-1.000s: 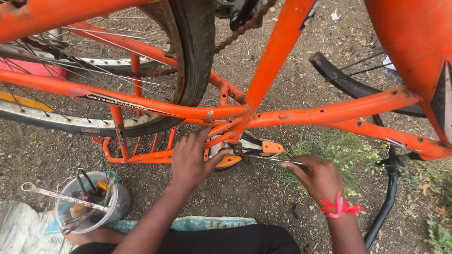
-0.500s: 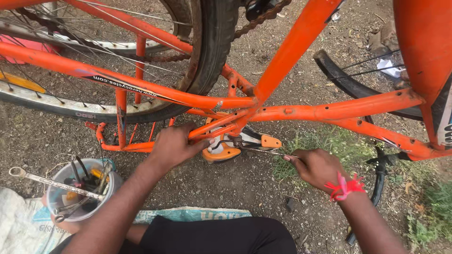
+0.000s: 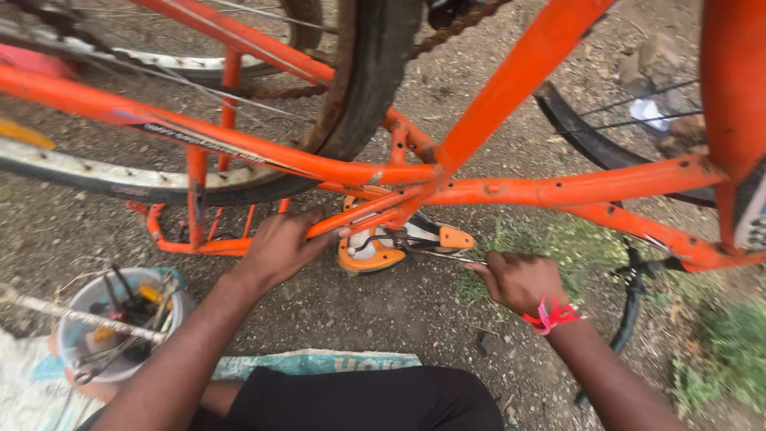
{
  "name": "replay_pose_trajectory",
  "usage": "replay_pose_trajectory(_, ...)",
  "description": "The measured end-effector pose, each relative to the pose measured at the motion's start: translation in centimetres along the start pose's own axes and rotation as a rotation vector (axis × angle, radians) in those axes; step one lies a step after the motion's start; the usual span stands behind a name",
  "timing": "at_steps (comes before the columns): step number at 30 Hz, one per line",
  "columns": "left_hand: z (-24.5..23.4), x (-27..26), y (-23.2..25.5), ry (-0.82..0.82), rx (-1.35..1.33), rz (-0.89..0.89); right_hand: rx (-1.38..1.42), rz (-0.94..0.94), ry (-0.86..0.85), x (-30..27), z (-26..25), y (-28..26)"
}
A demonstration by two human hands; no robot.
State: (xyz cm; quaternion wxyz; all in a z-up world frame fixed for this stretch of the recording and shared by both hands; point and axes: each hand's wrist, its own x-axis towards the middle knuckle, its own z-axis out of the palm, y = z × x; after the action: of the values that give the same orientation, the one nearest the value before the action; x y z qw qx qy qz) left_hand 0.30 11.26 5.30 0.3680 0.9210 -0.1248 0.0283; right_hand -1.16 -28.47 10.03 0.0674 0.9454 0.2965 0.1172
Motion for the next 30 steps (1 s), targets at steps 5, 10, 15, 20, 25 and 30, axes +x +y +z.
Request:
replay_pose_trajectory(5, 0.3, -0.3, 0.2, -0.045, 0.003, -0.064, 0.037, -0.006, 0.009, -0.5, 1.6, 0.6)
replay_pose_trajectory(10, 1.2, -0.2, -1.0, -0.026, 0.018, -0.079, 0.067, 0.008, 0.064, -2.3, 5.4, 1.3)
replay_pose_trajectory(15, 0.6, 0.2, -0.1, -0.068, 0.01, -0.127, 0.134, 0.041, 0.124, -3.2, 9.0, 1.7)
replay_pose_trajectory(20, 0.0, 0.0, 1.1, -0.081, 0.018, -0.173, 0.178, 0.064, 0.206, -3.8, 12.2, 1.5)
replay_pose_trajectory(25, 0.4, 0.2, 0.3, -0.026, -0.01, -0.115, 0.217, 0.108, 0.305, -3.7, 13.6, 0.2)
replay_pose_trajectory(30, 1.3, -0.1, -0.1, 0.037, 0.037, -0.064, 0.209, 0.194, 0.355, -3.8, 13.9, -1.2)
